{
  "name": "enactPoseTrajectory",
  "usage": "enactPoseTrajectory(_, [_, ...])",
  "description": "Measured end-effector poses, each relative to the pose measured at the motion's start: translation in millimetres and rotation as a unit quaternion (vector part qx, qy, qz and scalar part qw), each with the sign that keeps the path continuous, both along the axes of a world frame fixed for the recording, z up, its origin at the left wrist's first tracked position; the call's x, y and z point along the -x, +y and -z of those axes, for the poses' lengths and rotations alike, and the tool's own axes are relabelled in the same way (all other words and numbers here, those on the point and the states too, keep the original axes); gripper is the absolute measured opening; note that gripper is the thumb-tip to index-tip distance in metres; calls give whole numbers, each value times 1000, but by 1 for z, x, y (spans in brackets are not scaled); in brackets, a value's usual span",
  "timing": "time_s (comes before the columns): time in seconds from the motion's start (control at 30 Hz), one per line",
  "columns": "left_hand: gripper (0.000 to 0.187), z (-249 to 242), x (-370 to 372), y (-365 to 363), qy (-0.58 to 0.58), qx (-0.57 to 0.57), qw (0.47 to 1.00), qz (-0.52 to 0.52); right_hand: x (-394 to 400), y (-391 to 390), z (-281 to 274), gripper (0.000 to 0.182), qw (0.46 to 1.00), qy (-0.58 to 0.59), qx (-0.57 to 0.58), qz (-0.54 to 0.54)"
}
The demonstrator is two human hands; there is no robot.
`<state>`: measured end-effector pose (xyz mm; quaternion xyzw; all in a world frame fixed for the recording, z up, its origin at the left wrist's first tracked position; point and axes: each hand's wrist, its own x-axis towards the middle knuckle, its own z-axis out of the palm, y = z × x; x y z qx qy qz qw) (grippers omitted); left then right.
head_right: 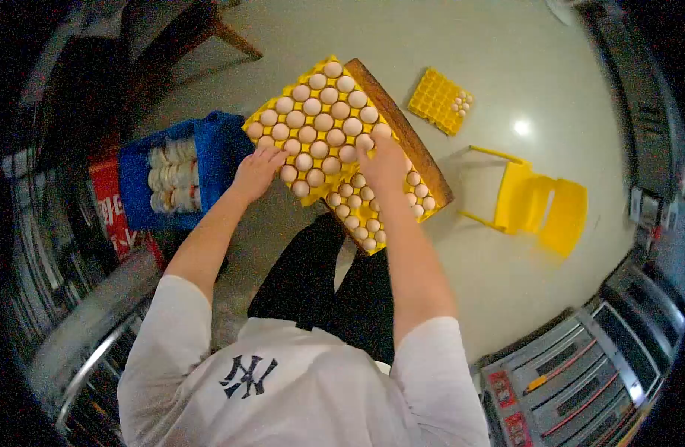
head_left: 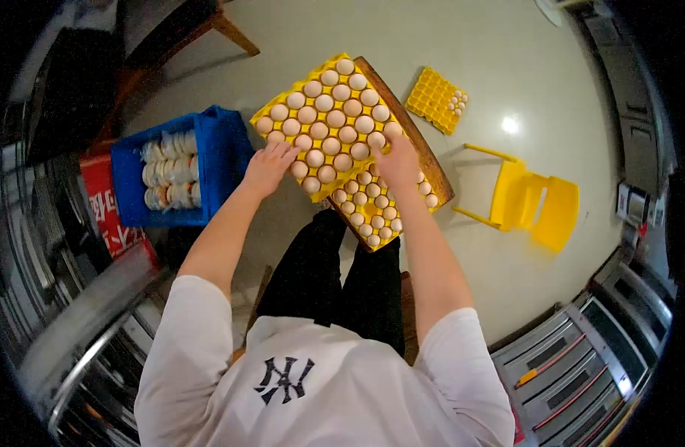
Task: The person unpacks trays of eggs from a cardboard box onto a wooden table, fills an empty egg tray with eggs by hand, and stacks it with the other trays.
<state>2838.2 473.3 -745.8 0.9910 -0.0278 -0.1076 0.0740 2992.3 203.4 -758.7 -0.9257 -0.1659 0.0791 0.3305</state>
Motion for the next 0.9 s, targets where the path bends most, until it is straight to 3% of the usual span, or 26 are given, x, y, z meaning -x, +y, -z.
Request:
enactPoseTrajectory(0.07, [43,0,-14,10,25,-20,999,34,-13,34,2,35,1000,-21,-8,10])
enactPoseTrajectory(0.13, [39,3,-17,20,55,-40,995,70,-16,50,8,35,982,-104,150,-49])
enactPoseTrajectory(0.3, [24,10,-29,28,13,-52,988,142,-29,58,13,36,973,-72,215,-31])
enactPoseTrajectory(0.43, [26,7,-42,37,30,-19,984,177,-46,56,4,36,970,-4,223,-95])
enactPoseTrajectory(0.5, [35,4,-53,38,56,63,980,178,-48,51,6,38,967,0,236,-98])
enactPoseTrajectory(0.6, [40,-11,-64,36,80,99,979,158,-42,32,12,42,993,-91,73,-25])
enactPoseTrajectory(0.63, [39,-15,-63,34,88,103,982,133,-37,19,12,42,993,-85,80,-18])
enactPoseTrajectory(0.67, [39,-17,-60,33,93,108,980,139,-31,2,6,41,996,-64,-6,58])
enactPoseTrajectory(0.73, [37,-19,-51,26,39,139,989,42,-13,-36,8,38,964,-31,-163,209])
enactPoseTrajectory(0.77, [37,-20,-45,19,43,142,988,44,-1,-58,26,37,942,-6,-167,292])
enactPoseTrajectory(0.8, [37,-21,-37,11,26,155,987,-32,12,-81,46,36,912,19,-171,373])
enactPoseTrajectory(0.87, [37,-27,-20,-13,11,195,971,-139,36,-119,84,36,927,47,-97,360])
enactPoseTrajectory(0.9, [37,-29,-12,-31,-9,199,974,-109,38,-128,91,35,936,71,-26,342])
